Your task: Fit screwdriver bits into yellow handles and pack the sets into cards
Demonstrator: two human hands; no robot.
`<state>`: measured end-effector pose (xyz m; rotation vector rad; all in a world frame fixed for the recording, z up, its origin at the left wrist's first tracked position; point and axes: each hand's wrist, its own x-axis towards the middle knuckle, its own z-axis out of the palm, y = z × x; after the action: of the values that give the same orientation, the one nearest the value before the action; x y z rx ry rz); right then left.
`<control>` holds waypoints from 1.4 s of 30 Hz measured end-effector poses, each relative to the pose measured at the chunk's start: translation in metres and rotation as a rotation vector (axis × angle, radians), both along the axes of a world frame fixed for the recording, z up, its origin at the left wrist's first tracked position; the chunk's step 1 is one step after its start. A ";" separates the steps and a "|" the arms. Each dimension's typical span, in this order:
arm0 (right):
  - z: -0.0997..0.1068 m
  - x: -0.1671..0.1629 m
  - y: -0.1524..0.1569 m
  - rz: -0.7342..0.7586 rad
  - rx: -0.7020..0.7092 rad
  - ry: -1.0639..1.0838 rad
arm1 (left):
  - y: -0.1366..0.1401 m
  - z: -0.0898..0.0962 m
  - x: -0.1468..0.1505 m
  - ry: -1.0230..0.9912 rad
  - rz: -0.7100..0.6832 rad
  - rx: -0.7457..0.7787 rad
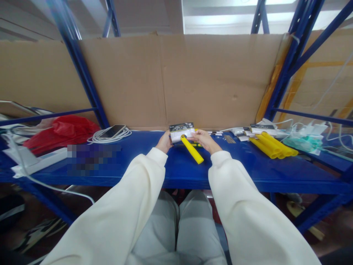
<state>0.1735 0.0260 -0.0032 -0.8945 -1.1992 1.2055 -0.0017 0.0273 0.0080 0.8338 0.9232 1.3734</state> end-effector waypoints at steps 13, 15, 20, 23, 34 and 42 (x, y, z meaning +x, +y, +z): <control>-0.001 0.001 0.000 -0.034 0.023 -0.004 | 0.008 -0.008 -0.004 0.102 -0.019 0.019; -0.001 0.001 0.001 -0.048 0.025 0.002 | 0.006 -0.008 -0.006 0.126 -0.042 0.049; -0.002 0.002 0.003 -0.054 0.031 -0.003 | -0.002 -0.008 -0.007 0.201 -0.030 0.120; -0.001 0.002 0.003 -0.061 0.031 -0.008 | -0.006 -0.007 -0.005 0.178 -0.019 0.111; -0.001 -0.001 0.002 -0.031 0.030 -0.018 | -0.003 -0.004 -0.001 0.020 0.080 0.081; 0.000 -0.002 -0.001 -0.011 0.001 -0.021 | -0.014 0.001 0.002 0.038 0.025 0.090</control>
<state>0.1715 0.0247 -0.0034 -0.9142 -1.2095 1.1895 -0.0001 0.0136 0.0089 0.9221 0.9092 1.4336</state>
